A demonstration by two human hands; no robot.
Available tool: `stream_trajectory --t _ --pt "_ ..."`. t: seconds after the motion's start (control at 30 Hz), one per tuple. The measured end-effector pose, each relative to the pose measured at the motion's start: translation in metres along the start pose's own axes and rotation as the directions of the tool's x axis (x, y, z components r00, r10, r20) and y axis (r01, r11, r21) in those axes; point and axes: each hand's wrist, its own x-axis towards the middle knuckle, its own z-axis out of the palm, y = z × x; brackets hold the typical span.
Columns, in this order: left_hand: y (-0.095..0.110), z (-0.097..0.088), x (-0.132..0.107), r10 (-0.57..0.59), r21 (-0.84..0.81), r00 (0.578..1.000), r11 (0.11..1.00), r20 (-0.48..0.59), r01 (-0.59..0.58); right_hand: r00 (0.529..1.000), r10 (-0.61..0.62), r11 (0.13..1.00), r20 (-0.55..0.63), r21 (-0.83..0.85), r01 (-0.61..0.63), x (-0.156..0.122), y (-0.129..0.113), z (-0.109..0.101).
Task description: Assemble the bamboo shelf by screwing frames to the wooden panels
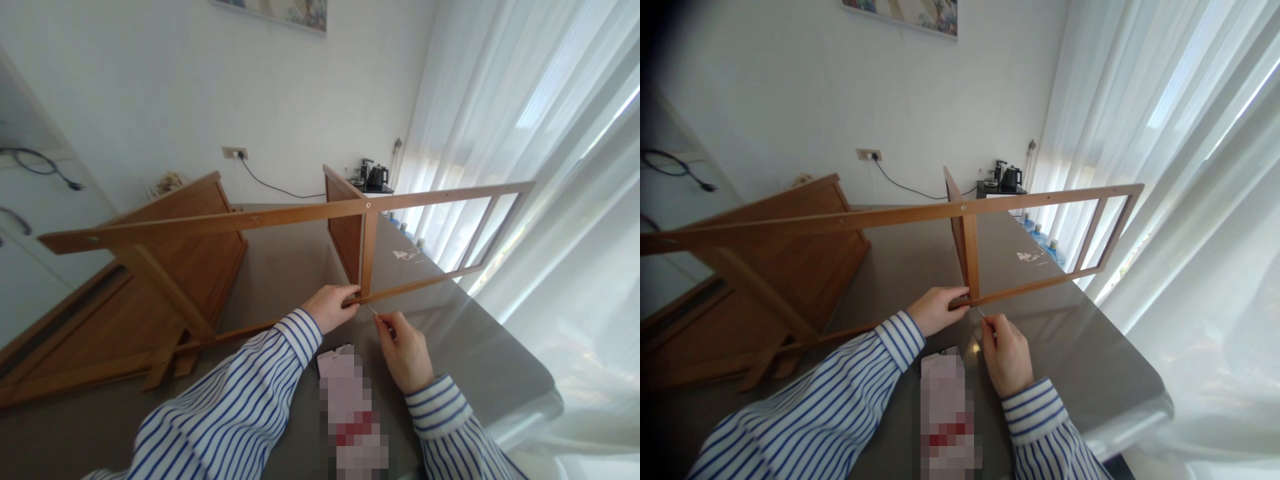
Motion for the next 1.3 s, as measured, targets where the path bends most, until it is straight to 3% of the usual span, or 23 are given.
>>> stream_trajectory --t 0.53,1.3 --pt "-0.008 0.004 0.0 -0.026 -0.008 0.999 1.0 0.044 0.026 0.991 -0.125 0.988 -0.054 -0.099 0.12 0.002 0.001 0.011" --pt "0.0 0.0 -0.002 -0.024 0.01 0.997 1.0 0.068 0.024 0.966 -0.254 0.952 -0.054 -0.188 0.24 0.001 -0.002 0.009"
